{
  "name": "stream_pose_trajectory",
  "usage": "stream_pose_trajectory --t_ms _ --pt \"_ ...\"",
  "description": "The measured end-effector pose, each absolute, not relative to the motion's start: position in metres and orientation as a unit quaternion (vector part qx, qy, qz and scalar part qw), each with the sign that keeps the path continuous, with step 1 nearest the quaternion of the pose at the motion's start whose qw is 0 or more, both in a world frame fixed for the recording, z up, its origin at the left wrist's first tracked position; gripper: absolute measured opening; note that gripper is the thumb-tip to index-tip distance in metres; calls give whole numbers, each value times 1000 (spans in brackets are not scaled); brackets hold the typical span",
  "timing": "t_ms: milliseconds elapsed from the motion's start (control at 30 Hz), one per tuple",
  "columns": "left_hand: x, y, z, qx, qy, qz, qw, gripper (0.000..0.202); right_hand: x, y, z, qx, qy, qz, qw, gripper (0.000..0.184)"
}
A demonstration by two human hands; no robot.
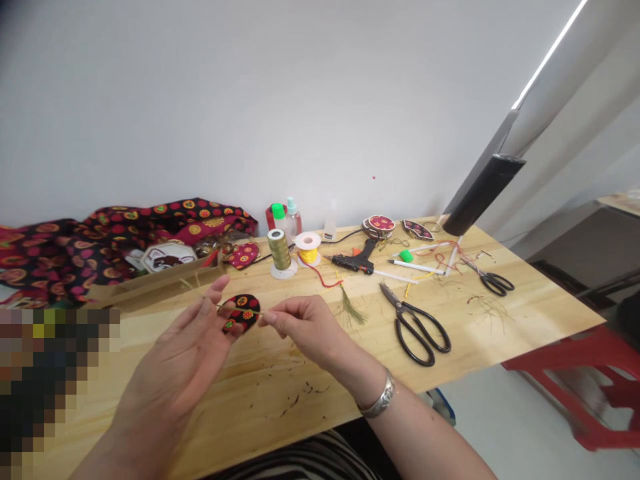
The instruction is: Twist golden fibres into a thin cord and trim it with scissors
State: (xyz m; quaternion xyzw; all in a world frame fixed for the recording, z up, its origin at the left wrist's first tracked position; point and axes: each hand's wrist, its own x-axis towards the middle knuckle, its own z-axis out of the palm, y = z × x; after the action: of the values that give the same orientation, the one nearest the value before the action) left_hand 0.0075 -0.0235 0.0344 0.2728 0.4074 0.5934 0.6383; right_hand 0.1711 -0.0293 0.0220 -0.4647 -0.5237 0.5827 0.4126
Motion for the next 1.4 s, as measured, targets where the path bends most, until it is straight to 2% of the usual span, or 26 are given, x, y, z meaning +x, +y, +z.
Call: stream_pose_trajectory --t_ms 133,333,500,600,700,800,867,900,967,1033,1100,1233,1400 --pt "5 -22 33 264 412 602 631 3 177 -29 19 -476 -506 583 421 24" --pt "1 -23 27 235 431 613 619 22 181 -28 15 -491 -462 578 459 22" --pt "-4 -28 22 215 429 609 631 13 182 -29 17 -495 -456 568 473 20" --pt "-14 -29 16 210 443 611 622 16 184 -30 19 -490 -487 556 462 19" --pt "-28 -31 16 267 507 633 520 22 185 -34 23 -492 -534 535 432 20" --pt "-35 -39 28 473 568 610 284 32 183 -39 29 -477 -602 496 405 18" --pt "-30 -45 36 608 538 559 169 26 179 -43 34 -459 -648 464 393 15" --pt "-26 -49 39 645 520 531 180 24 177 -45 36 -451 -669 448 386 14" --pt "-14 -53 39 694 480 462 272 25 173 -48 41 -434 -707 417 371 14" --pt "-5 -56 34 692 467 399 378 30 170 -50 45 -419 -740 388 355 17" --pt "0 -57 28 689 460 358 432 33 170 -52 48 -406 -765 368 339 20" --pt "-3 -58 21 724 447 306 427 34 173 -52 48 -400 -786 349 316 21" --pt "-12 -57 18 793 411 278 354 35 175 -49 41 -425 -796 333 274 18"
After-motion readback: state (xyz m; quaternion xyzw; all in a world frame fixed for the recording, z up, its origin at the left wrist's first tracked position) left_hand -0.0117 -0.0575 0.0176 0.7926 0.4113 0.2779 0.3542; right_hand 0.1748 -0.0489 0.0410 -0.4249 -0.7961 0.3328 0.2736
